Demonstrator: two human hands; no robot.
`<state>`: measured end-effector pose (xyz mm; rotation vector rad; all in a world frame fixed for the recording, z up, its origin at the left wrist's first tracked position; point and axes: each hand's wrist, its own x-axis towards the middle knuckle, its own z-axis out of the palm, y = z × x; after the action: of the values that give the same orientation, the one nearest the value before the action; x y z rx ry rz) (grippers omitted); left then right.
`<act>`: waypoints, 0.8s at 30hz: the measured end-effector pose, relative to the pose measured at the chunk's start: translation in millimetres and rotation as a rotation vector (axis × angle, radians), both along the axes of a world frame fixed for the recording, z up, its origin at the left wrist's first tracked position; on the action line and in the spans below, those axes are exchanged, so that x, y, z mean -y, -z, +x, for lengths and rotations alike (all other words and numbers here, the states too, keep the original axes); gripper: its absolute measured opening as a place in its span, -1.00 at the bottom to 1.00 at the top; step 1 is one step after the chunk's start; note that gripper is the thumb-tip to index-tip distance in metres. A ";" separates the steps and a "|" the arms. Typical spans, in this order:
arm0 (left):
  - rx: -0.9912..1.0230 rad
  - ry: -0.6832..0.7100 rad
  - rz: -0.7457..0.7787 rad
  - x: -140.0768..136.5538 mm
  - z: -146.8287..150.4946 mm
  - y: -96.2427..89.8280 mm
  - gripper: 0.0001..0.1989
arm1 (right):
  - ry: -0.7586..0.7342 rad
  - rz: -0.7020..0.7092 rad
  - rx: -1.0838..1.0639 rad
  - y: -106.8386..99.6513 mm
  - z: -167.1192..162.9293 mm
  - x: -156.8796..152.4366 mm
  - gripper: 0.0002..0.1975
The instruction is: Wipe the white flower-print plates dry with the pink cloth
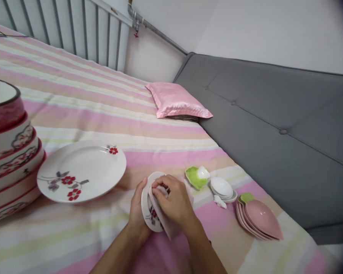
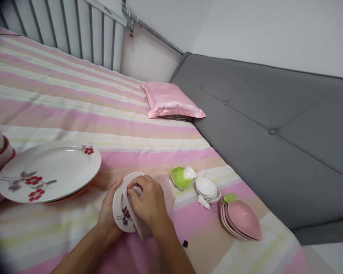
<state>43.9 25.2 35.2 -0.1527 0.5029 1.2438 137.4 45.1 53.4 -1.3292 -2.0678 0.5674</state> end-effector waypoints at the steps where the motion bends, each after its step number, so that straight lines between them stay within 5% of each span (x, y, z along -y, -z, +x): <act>1: -0.006 -0.005 -0.007 0.6 0.5 -0.9 -0.71 | 0.036 0.023 -0.003 0.6 0.8 -0.6 -0.89; 7: 0.005 0.009 0.039 1.6 -0.2 0.4 -0.64 | 0.234 0.107 0.059 4.9 6.0 -4.0 -0.88; 13: 0.005 -0.078 0.066 0.3 -6.3 4.9 -0.58 | 0.355 0.008 0.287 2.0 13.3 -2.1 -0.88; 24: -0.011 -0.143 0.036 -3.5 -10.9 8.4 -0.60 | 0.004 -0.282 0.209 -10.8 17.9 8.5 -0.85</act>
<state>33.0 28.7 26.8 -0.1534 0.4856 1.3929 155.3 36.5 64.2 -1.6122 -2.2117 0.7703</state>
